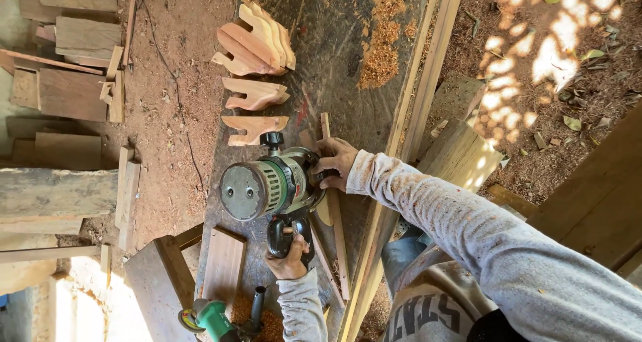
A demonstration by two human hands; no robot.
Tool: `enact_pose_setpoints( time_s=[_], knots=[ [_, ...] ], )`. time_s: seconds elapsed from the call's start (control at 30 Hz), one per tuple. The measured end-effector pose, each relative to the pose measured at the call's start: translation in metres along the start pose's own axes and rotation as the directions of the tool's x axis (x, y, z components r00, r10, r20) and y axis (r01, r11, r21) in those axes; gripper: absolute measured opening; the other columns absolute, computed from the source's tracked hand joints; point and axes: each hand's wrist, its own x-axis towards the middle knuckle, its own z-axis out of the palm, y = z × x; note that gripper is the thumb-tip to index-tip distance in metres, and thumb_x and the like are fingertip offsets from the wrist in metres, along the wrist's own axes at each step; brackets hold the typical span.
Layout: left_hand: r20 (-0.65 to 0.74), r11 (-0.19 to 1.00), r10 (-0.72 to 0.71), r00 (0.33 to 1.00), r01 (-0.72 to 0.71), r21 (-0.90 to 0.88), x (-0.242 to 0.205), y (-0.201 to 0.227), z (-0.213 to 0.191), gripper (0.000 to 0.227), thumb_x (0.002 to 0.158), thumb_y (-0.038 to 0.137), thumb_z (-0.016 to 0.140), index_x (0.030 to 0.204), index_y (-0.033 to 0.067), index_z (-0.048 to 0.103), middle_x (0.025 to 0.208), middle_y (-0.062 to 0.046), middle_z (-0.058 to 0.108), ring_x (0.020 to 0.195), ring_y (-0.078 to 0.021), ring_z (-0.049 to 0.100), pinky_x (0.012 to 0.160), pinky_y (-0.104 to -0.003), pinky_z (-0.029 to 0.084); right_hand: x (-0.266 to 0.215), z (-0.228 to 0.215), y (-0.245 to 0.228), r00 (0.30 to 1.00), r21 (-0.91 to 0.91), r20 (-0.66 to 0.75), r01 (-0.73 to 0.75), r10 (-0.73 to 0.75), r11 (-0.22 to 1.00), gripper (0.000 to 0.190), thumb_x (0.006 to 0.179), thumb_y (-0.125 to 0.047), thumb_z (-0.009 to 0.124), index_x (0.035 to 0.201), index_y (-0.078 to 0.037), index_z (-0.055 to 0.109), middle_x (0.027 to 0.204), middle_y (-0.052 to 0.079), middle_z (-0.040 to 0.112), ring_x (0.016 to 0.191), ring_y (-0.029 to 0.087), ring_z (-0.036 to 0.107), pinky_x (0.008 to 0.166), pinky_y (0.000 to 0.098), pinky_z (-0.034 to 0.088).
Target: Using a hand-held power router to shape the edges of small wooden furniture components.
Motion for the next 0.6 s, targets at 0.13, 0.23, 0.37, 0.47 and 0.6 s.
enact_pose_setpoints(
  time_s=[0.13, 0.23, 0.37, 0.47, 0.6],
  knots=[
    [-0.033, 1.000, 0.008, 0.999, -0.008, 0.006, -0.009, 0.008, 0.011, 0.026, 0.075, -0.002, 0.070, 0.100, 0.0024, 0.069, 0.060, -0.007, 0.063, 0.044, -0.0143, 0.054, 0.045, -0.028, 0.051, 0.002, 0.004, 0.000, 0.999, -0.056, 0.030, -0.010, 0.012, 0.998, 0.036, 0.068, -0.023, 0.088, 0.102, -0.019, 0.076, 0.130, 0.016, 0.054, 0.122, 0.037, 0.052, 0.113, 0.0566, 0.032],
    [-0.070, 1.000, 0.017, 0.997, -0.016, 0.017, -0.016, 0.018, 0.025, 0.029, 0.075, -0.006, 0.064, 0.102, 0.0038, 0.068, 0.061, -0.005, 0.062, 0.043, -0.0132, 0.052, 0.045, -0.027, 0.051, 0.002, 0.003, -0.002, 0.999, -0.082, 0.036, -0.012, 0.015, 0.997, 0.033, 0.069, -0.026, 0.087, 0.100, -0.022, 0.078, 0.126, 0.012, 0.055, 0.121, 0.033, 0.052, 0.115, 0.0574, 0.027],
    [-0.182, 1.000, -0.005, 0.983, 0.005, 0.003, -0.025, 0.007, 0.020, 0.043, 0.075, -0.010, 0.064, 0.118, -0.0013, 0.065, 0.086, -0.007, 0.070, 0.046, -0.0126, 0.052, 0.047, -0.025, 0.049, 0.003, 0.003, -0.003, 1.000, -0.090, 0.018, 0.018, -0.016, 0.996, 0.030, 0.072, -0.031, 0.086, 0.100, -0.026, 0.078, 0.118, 0.008, 0.055, 0.115, 0.029, 0.053, 0.113, 0.0587, 0.026],
    [-0.207, 0.996, -0.031, 0.978, 0.048, 0.080, -0.034, 0.018, 0.030, 0.025, 0.075, -0.004, 0.065, 0.098, 0.0034, 0.070, 0.056, -0.006, 0.060, 0.046, -0.0150, 0.052, 0.052, -0.028, 0.050, 0.004, -0.001, -0.010, 0.999, -0.103, 0.013, 0.048, -0.047, 0.994, 0.029, 0.073, -0.031, 0.085, 0.101, -0.027, 0.078, 0.116, 0.006, 0.055, 0.117, 0.028, 0.051, 0.112, 0.0573, 0.027],
    [-0.201, 0.998, -0.027, 0.979, 0.037, 0.046, -0.046, 0.014, 0.026, 0.028, 0.077, -0.006, 0.065, 0.102, 0.0042, 0.070, 0.061, -0.007, 0.063, 0.048, -0.0154, 0.054, 0.052, -0.028, 0.049, 0.003, -0.001, -0.013, 0.999, -0.119, 0.037, 0.043, -0.038, 0.992, 0.028, 0.073, -0.031, 0.086, 0.099, -0.027, 0.078, 0.118, 0.006, 0.054, 0.117, 0.029, 0.050, 0.112, 0.0570, 0.027]
  ],
)
